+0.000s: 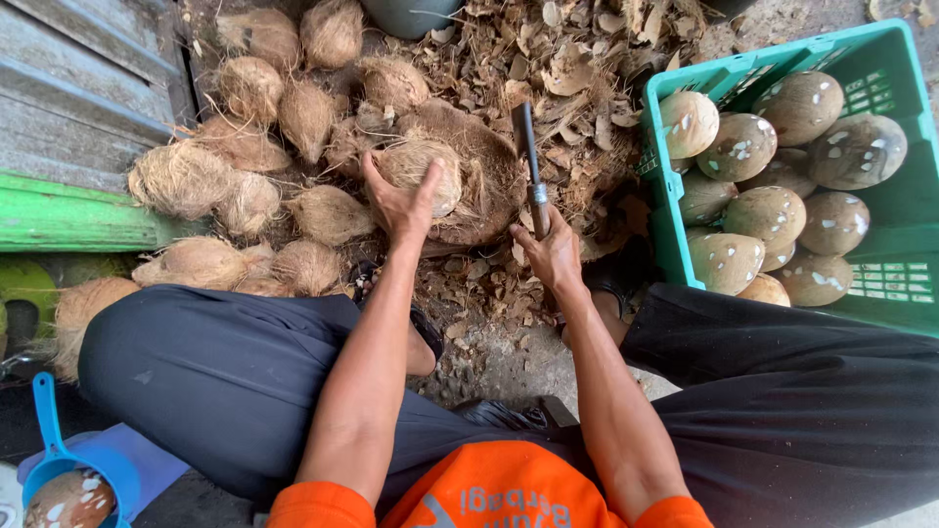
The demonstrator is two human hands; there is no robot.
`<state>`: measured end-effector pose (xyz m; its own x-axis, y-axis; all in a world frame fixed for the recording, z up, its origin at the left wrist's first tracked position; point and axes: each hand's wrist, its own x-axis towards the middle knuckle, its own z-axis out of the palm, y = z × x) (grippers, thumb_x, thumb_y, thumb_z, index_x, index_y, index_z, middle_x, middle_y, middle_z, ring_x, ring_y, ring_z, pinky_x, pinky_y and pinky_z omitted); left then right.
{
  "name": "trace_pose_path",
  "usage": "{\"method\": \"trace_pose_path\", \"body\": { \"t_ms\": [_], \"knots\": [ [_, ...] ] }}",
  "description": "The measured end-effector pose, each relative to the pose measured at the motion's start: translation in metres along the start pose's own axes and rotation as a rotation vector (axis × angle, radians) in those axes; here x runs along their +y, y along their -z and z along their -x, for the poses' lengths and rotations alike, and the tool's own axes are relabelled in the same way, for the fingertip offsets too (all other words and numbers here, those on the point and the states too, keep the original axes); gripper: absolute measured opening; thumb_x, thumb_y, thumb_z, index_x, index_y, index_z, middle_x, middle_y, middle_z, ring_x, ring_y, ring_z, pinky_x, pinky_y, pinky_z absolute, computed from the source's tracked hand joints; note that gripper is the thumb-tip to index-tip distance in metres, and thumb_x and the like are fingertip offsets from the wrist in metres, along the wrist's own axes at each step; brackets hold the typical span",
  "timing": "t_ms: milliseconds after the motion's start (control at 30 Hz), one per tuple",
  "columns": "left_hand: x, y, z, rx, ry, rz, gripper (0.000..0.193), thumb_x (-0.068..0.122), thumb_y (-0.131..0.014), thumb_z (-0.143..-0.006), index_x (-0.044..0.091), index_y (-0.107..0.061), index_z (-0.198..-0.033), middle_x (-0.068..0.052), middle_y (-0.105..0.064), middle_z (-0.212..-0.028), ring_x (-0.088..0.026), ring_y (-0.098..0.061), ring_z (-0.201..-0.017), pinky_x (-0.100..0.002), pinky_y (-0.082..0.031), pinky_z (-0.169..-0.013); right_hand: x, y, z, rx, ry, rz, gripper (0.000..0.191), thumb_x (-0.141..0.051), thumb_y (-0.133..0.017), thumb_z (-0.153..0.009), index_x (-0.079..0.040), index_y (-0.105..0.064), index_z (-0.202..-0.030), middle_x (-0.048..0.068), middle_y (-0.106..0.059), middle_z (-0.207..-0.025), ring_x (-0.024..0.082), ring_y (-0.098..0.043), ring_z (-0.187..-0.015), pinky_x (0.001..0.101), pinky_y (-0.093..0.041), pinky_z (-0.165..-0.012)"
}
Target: The person sits on the ground and uses a heavy blade to trim the fibrous husk off coconuts, rotating each coconut to cut around it, then places the trimmed coconut into a green plastic crate beside them.
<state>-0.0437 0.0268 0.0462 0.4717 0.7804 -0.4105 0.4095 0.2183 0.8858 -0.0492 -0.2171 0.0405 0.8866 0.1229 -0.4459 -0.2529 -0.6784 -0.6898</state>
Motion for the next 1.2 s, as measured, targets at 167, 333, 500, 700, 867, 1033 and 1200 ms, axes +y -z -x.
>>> {"method": "trace_pose_path", "body": {
  "t_ms": [167, 333, 500, 700, 867, 1033, 1200],
  "knots": [
    [-0.043, 0.0, -0.016, -0.132, -0.028, 0.324, 0.113, 0.052, -0.083, -0.061, 0.014, -0.025, -0.15, -0.026, -0.035, -0.153, -0.042, -0.048, -0.135, -0.059, -0.047, -0.106, 0.002, -0.005, 0.009, -0.058, -0.106, -0.126, 0.048, -0.037, -0.069, -0.095, -0.01, -0.062, -0.134, 0.006, -0.059, -0.068, 0.018, -0.058, -0.058, 0.0411, -0.053, -0.058],
    [-0.062, -0.009, -0.033, -0.553, 0.393, 1.516, 0.097, 0.046, -0.08, -0.071, 0.026, -0.03, -0.151, -0.024, -0.021, -0.163, -0.037, -0.026, -0.15, -0.059, -0.031, -0.119, 0.004, 0.009, 0.036, -0.14, -0.044, -0.115, 0.035, -0.025, -0.069, -0.091, -0.008, -0.074, -0.121, 0.004, -0.063, -0.066, 0.014, -0.057, -0.055, 0.0346, -0.05, -0.054],
    [-0.039, -0.013, -0.025, -0.038, 0.13, 0.161, 0.098, 0.044, -0.089, -0.065, 0.023, -0.039, -0.147, -0.018, -0.039, -0.155, -0.034, -0.047, -0.137, -0.056, -0.044, -0.11, -0.006, 0.044, 0.055, -0.239, -0.111, -0.287, 0.032, -0.022, -0.068, -0.091, -0.003, -0.071, -0.117, 0.005, -0.056, -0.062, 0.015, -0.051, -0.048, 0.0341, -0.043, -0.043],
    [0.01, 0.005, -0.006, -0.339, -0.428, -0.53, 0.103, 0.045, -0.101, -0.059, 0.023, -0.05, -0.146, -0.012, -0.053, -0.148, -0.031, -0.057, -0.134, -0.055, -0.047, -0.112, -0.038, 0.087, 0.056, -0.043, -0.052, -0.294, 0.031, -0.034, -0.066, -0.101, -0.005, -0.052, -0.102, -0.002, -0.047, -0.062, 0.01, -0.047, -0.047, 0.0296, -0.04, -0.041],
    [0.016, -0.01, 0.017, -0.293, -0.46, -0.349, 0.132, 0.044, -0.102, -0.044, 0.013, -0.033, -0.152, -0.018, -0.043, -0.146, -0.037, -0.053, -0.131, -0.06, -0.049, -0.1, -0.04, 0.077, 0.061, -0.047, -0.083, -0.426, 0.029, -0.036, -0.063, -0.1, -0.009, -0.052, -0.101, 0.001, -0.049, -0.058, 0.012, -0.048, -0.044, 0.03, -0.041, -0.039],
    [0.009, -0.011, 0.013, -0.269, -0.245, -0.296, 0.124, 0.042, -0.108, -0.068, 0.008, -0.026, -0.156, -0.023, -0.03, -0.159, -0.035, -0.038, -0.144, -0.061, -0.033, -0.116, -0.036, 0.065, 0.058, -0.064, -0.038, -0.42, 0.031, -0.037, -0.064, -0.1, -0.008, -0.052, -0.098, -0.002, -0.051, -0.059, 0.01, -0.049, -0.045, 0.0292, -0.044, -0.039],
    [0.016, -0.01, -0.022, -0.639, -0.613, -0.782, 0.111, 0.038, -0.096, -0.047, 0.019, -0.046, -0.145, -0.011, -0.058, -0.148, -0.029, -0.057, -0.135, -0.055, -0.039, -0.113, -0.046, 0.06, 0.061, 0.003, 0.105, -0.486, 0.03, -0.035, -0.067, -0.101, -0.008, -0.053, -0.099, -0.002, -0.051, -0.064, 0.008, -0.049, -0.05, 0.0264, -0.042, -0.043]
  ]
}}
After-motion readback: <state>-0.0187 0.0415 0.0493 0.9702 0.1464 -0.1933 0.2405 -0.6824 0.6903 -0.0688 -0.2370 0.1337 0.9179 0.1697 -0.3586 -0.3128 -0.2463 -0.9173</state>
